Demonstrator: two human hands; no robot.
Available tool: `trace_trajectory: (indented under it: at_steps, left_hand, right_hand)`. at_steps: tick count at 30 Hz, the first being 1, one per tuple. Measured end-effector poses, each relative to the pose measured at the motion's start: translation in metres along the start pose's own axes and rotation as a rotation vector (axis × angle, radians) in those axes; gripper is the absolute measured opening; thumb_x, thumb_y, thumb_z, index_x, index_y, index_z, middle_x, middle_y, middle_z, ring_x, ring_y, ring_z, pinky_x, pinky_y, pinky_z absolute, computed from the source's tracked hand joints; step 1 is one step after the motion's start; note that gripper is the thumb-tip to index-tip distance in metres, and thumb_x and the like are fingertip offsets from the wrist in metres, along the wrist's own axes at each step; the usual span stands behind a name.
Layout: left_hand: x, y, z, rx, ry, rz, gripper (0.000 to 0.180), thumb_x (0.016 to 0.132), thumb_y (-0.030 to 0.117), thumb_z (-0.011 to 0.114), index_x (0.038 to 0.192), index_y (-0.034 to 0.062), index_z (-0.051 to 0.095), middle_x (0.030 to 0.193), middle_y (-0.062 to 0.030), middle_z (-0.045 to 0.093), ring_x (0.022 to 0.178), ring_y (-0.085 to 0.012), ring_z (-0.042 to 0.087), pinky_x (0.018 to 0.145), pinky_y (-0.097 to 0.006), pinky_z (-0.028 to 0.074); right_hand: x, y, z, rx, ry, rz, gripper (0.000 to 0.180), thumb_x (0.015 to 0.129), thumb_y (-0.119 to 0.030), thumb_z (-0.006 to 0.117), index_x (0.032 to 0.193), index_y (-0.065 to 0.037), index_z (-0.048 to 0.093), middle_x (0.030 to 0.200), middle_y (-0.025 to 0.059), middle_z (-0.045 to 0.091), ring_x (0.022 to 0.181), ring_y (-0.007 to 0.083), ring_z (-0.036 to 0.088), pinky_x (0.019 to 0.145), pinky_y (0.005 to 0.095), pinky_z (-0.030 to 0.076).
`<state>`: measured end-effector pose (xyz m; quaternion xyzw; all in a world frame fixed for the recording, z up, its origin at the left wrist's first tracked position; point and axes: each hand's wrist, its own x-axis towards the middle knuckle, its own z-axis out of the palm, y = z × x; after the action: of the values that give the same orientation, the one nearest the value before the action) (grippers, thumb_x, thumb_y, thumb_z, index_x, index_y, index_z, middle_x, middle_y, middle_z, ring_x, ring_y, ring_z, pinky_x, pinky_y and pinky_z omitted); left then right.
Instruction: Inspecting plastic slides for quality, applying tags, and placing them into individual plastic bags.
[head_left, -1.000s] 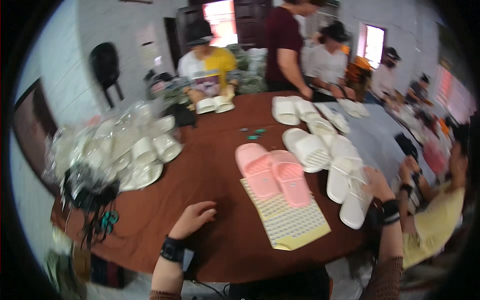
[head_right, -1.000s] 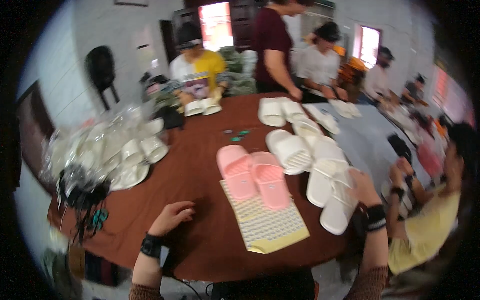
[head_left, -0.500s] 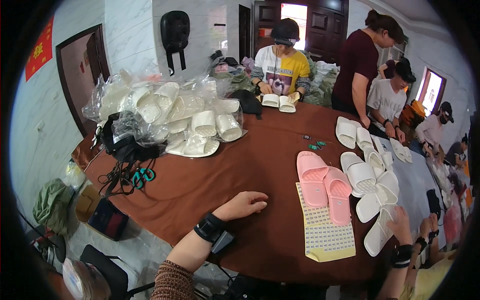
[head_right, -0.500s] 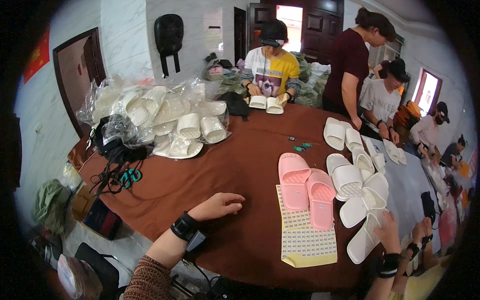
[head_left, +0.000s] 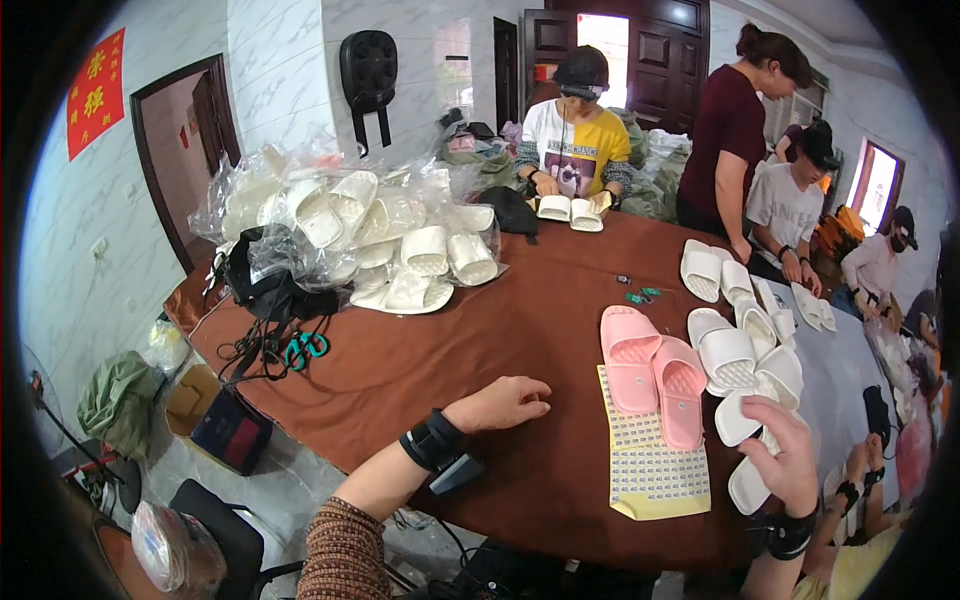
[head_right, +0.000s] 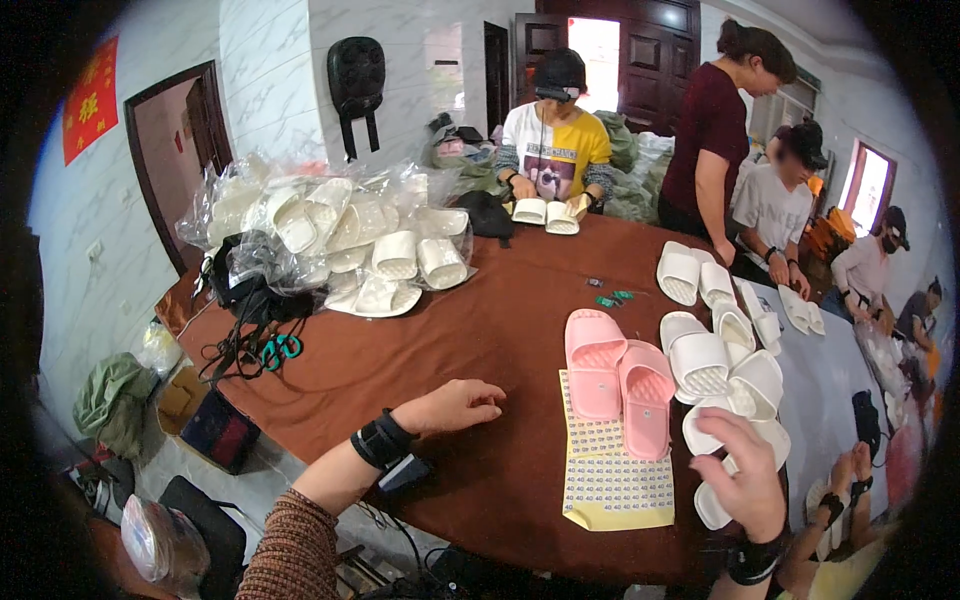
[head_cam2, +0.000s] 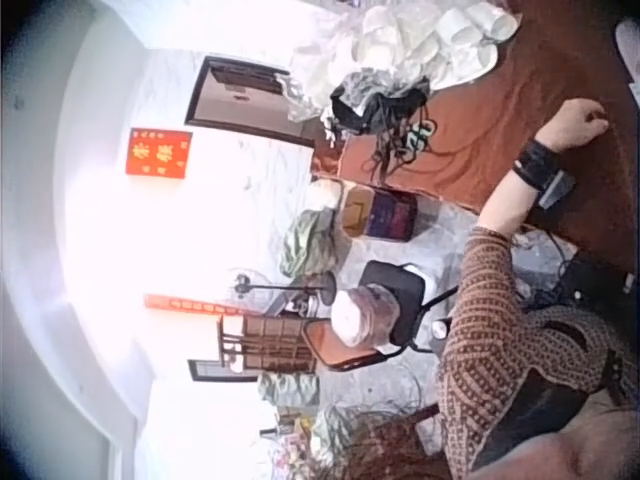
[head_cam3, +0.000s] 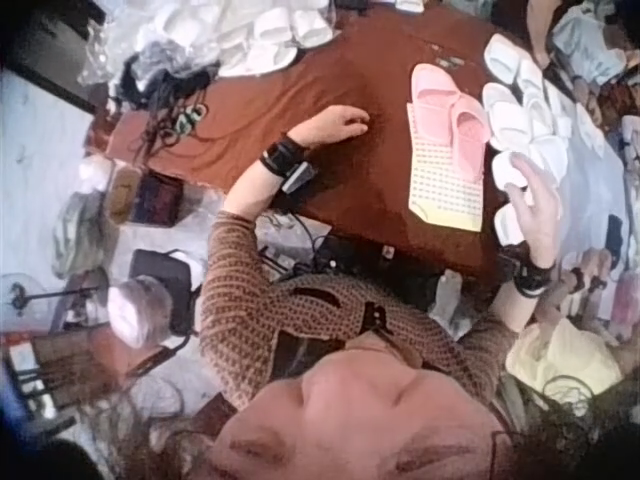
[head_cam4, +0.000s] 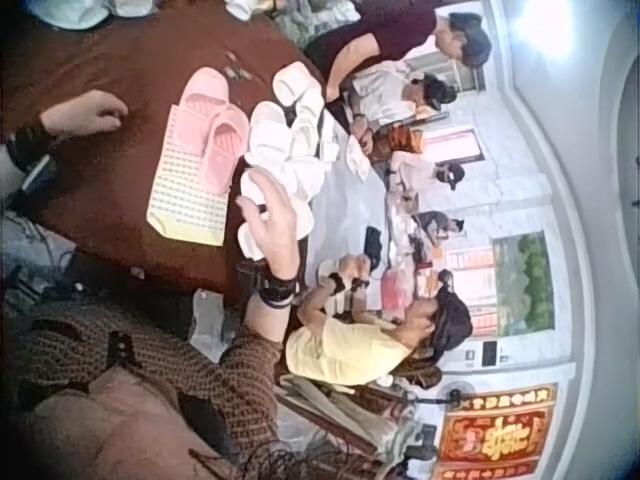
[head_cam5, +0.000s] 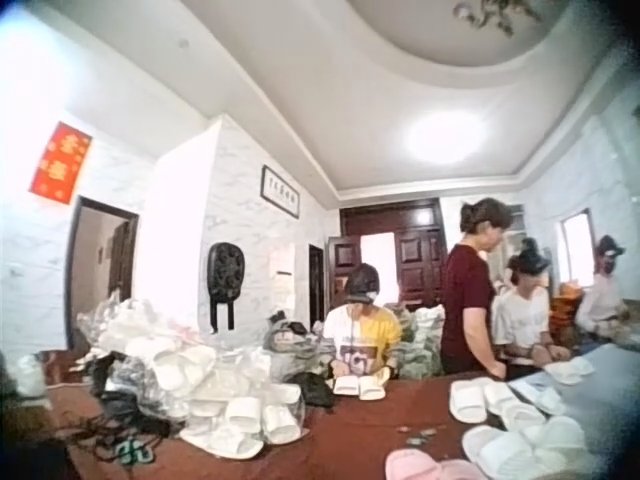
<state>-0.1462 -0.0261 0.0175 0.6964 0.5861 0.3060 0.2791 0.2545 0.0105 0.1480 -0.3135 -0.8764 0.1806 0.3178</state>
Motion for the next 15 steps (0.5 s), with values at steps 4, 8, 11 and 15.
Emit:
trace_trajectory:
  at_steps: [4,8,11,15]
  left_hand:
    - [0.016,-0.003,-0.024,0.265,0.119,0.11,0.034,0.091,0.025,0.062,0.117,0.0034,0.063,0.109,-0.0194,0.065,0.102,-0.035,0.062,0.089,-0.04,0.05]
    - [0.021,-0.085,-0.067,0.621,0.504,0.014,0.033,0.085,0.027,0.065,0.11,0.0064,0.062,0.114,-0.018,0.059,0.106,-0.0402,0.056,0.088,-0.05,0.048]
    - [0.017,-0.1,-0.09,0.813,0.505,-0.346,0.04,0.084,0.026,0.066,0.119,0.0062,0.057,0.125,-0.0161,0.055,0.11,-0.0417,0.055,0.091,-0.052,0.045]
    - [0.007,-0.117,-0.1,0.827,0.472,-0.423,0.046,0.086,0.022,0.064,0.128,0.006,0.053,0.135,-0.0127,0.052,0.111,-0.0412,0.055,0.093,-0.052,0.043]
  right_hand:
    - [0.014,-0.012,0.026,0.212,-0.037,-0.148,0.031,0.076,0.005,0.068,0.106,0.002,0.065,0.111,0.0159,0.067,0.097,0.0247,0.066,0.081,0.0308,0.053]
    - [0.024,-0.009,0.069,0.426,-0.129,-0.162,0.025,0.081,0.003,0.066,0.106,0.002,0.066,0.102,0.0137,0.069,0.092,0.023,0.067,0.082,0.0316,0.053]
    - [0.024,0.007,0.092,0.483,-0.17,-0.143,0.023,0.084,0.002,0.065,0.106,0.001,0.067,0.1,0.0132,0.07,0.092,0.0224,0.068,0.082,0.0312,0.053]
    - [0.028,0.021,0.105,0.541,-0.197,-0.08,0.019,0.088,0.001,0.061,0.106,0.002,0.067,0.097,0.0105,0.071,0.089,0.0179,0.068,0.08,0.0298,0.053]
